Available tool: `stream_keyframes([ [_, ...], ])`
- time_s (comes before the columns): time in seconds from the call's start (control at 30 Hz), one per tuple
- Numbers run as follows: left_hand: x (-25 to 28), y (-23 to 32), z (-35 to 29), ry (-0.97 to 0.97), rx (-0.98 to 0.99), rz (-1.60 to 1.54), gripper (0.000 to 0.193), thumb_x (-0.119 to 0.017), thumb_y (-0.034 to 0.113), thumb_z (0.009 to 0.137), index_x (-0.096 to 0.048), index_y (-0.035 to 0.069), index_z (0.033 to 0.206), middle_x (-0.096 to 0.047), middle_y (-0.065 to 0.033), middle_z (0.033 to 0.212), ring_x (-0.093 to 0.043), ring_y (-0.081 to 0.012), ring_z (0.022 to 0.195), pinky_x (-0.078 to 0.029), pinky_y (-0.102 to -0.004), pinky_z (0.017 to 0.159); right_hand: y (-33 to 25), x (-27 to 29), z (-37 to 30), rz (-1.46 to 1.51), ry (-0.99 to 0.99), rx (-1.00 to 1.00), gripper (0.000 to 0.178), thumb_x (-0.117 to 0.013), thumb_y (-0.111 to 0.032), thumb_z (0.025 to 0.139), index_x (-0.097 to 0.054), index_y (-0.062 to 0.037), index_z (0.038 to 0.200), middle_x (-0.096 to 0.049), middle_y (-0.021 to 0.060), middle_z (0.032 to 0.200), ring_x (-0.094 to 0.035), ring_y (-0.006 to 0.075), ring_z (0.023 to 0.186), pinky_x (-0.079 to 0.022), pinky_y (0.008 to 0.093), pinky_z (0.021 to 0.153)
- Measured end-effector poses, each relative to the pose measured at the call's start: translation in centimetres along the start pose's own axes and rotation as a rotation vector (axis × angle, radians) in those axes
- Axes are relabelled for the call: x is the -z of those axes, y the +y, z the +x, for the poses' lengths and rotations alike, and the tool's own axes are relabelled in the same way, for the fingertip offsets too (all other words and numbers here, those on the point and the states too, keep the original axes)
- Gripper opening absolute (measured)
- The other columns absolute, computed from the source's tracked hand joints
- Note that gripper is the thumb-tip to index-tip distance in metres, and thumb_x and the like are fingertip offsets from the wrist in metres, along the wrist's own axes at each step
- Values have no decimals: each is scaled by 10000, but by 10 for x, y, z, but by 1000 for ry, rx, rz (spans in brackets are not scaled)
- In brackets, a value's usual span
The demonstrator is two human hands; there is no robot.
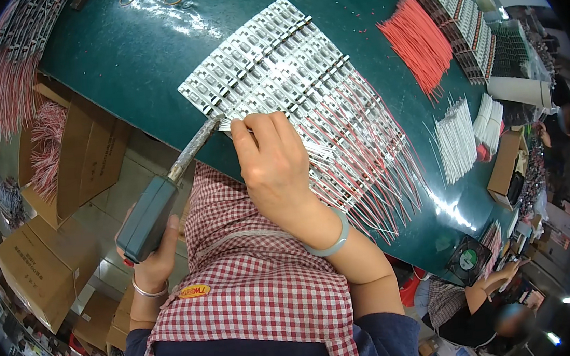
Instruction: The person uses a soldering iron to attach red and white wires to a white plastic grid fixture on a green workbench. They repeatedly pick up individual wires, place them into slots on the grid, and apply heat with the soldering iron to secure them.
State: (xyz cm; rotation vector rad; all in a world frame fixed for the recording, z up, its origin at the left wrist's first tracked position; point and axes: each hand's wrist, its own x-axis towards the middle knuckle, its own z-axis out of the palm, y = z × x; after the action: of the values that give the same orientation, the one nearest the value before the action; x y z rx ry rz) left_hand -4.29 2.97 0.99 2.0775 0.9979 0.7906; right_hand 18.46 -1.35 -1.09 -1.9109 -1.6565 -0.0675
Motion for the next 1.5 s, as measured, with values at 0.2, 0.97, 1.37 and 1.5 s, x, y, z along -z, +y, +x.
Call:
stream_keyframes([
  [0.2, -2, 0, 1, 18, 10, -15, 141, -769, -37, 733, -682, -41, 845, -637, -121, 795, -651, -241, 660, -513, -300, 578, 0, 0, 0, -10, 1, 2, 331, -700, 97, 725, -715, 11, 1045, -643, 106, 939, -609, 268, 818, -519, 377, 697],
  [0.97, -4, -2, 1, -2, 28, -46, 221, -777, -31, 762, -709, -65, 969, -721, -167, 942, -726, -279, 800, -580, -324, 720, 14, 5, 3, -14, 5, 58, 354, -658, 44, 714, -679, 75, 1067, -624, 127, 960, -591, 279, 850, -514, 363, 701],
  [1.37, -8, 0, 7, -19, 33, -36, 192, -765, -35, 741, -691, -54, 917, -692, -146, 880, -700, -258, 739, -552, -303, 655, 13, 4, 3, -17, 1, 47, 324, -658, 33, 724, -682, 73, 1045, -615, 129, 942, -586, 274, 841, -512, 357, 693],
  [1.5, -7, -1, 8, -30, -10, -17, 201, -768, -38, 731, -692, -51, 917, -685, -147, 872, -693, -259, 729, -548, -307, 645, 13, 4, 3, -23, 2, 50, 320, -661, 26, 726, -683, 70, 1042, -615, 128, 942, -585, 273, 842, -512, 357, 693],
])
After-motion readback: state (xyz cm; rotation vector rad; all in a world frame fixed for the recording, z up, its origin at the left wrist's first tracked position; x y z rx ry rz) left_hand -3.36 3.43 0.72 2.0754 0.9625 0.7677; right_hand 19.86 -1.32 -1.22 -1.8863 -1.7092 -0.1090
